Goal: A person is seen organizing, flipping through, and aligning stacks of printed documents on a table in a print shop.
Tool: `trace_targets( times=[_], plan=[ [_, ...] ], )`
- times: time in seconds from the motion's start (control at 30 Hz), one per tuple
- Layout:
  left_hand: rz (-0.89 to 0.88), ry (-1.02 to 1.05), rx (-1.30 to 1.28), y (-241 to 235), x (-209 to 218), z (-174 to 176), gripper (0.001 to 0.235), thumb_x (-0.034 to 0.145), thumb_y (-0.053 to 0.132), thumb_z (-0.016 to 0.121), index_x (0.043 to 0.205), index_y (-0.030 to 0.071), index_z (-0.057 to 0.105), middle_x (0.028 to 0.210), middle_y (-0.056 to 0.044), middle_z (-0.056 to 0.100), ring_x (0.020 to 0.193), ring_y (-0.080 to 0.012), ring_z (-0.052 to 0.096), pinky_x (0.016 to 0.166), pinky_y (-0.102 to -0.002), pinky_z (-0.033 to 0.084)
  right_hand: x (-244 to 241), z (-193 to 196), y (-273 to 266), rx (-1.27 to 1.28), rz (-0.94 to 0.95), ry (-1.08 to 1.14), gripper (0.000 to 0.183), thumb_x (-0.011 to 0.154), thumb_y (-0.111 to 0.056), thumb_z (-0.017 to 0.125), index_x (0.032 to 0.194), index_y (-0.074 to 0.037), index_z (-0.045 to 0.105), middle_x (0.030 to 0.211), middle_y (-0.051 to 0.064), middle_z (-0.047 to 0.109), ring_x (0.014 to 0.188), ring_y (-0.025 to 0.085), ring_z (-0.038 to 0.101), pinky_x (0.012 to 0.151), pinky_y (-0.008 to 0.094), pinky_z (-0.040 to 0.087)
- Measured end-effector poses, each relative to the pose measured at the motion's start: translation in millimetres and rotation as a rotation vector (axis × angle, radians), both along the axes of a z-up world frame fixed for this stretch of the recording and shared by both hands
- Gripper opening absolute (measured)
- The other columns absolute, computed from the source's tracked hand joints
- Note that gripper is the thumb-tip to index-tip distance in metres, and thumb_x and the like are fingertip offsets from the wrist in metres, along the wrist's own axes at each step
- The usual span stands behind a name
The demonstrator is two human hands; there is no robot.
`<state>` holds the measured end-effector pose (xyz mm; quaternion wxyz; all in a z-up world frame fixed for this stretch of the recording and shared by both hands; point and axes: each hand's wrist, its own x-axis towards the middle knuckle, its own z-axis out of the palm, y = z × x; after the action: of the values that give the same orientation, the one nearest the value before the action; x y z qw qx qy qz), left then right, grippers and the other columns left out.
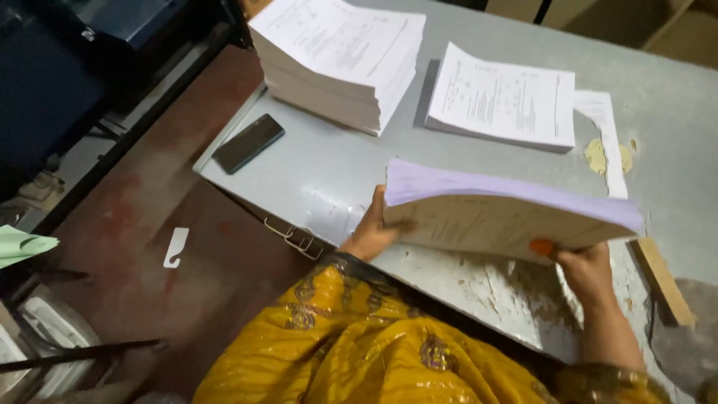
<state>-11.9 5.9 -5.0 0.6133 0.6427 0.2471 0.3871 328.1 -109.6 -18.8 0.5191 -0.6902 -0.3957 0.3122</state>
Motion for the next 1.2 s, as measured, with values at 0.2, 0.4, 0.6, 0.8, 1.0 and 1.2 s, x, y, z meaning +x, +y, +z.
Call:
trace_targets(
  times=[0.2,0.4,0.6,0.8,1.0,1.2],
  plan=[
    [0.148,0.364,0.084,6.7,-4.2,9.8,0.05,0.09,0.034,0.058,0.125,0.008,0.035,0.122,-0.017,0.06,0.114,-0.0324,0.061,0.094,-0.042,0.053,-16.7,56.8,6.5,-0.031,0.069,0.228,0.051,0.063,-0.009,0.072,0.111,-0.006,0.054,0.125,0.008,0.052,0.122,0.027,0.05,0.096,0.043,0.057],
    [0.085,0.346,-0.324,9.1,-4.2,40.8,0.066,0.078,0.031,0.069,0.129,0.004,0.038,0.13,-0.012,0.058,0.116,-0.0226,0.061,0.093,-0.039,0.057,-61.9,163.3,11.0,-0.637,0.093,0.049,0.057,0.084,-0.013,0.057,0.138,-0.006,0.043,0.142,0.01,0.051,0.129,0.031,0.049,0.108,0.045,0.042],
    [-0.045,0.573,-0.657,12.5,2.9,71.5,0.064,0.076,0.032,0.065,0.129,-0.004,0.057,0.127,-0.014,0.065,0.112,-0.0261,0.065,0.095,-0.031,0.051,104.5,-24.2,43.7,-0.94,0.664,-0.669,0.046,0.098,-0.046,0.045,0.118,-0.013,0.072,0.104,0.013,0.076,0.074,0.026,0.075,0.066,0.034,0.064],
    [0.006,0.414,-0.851,9.8,7.2,86.9,0.052,0.076,0.022,0.07,0.115,-0.012,0.062,0.101,-0.019,0.07,0.087,-0.0299,0.07,0.076,-0.035,0.057,111.1,-20.2,44.3,-0.831,0.418,0.284,0.062,0.094,-0.061,0.06,0.091,0.001,0.07,0.067,0.007,0.059,0.049,0.02,0.049,0.044,0.036,0.038],
    [0.002,0.385,-0.888,15.0,8.3,75.1,0.053,0.072,0.019,0.073,0.114,-0.012,0.062,0.103,-0.02,0.07,0.087,-0.03,0.069,0.079,-0.035,0.057,71.9,22.6,31.3,-0.767,0.234,0.216,0.04,0.096,-0.041,0.063,0.102,-0.002,0.067,0.103,0.009,0.068,0.067,0.017,0.052,0.058,0.034,0.041],
    [-0.022,0.498,-0.85,8.8,4.2,88.4,0.046,0.077,0.026,0.073,0.108,-0.008,0.067,0.093,-0.015,0.072,0.074,-0.0221,0.069,0.06,-0.024,0.053,58.9,50.9,35.8,-0.825,0.279,0.004,0.047,0.092,-0.029,0.054,0.139,-0.023,0.053,0.144,0.005,0.05,0.109,0.028,0.055,0.089,0.037,0.043]
  ],
)
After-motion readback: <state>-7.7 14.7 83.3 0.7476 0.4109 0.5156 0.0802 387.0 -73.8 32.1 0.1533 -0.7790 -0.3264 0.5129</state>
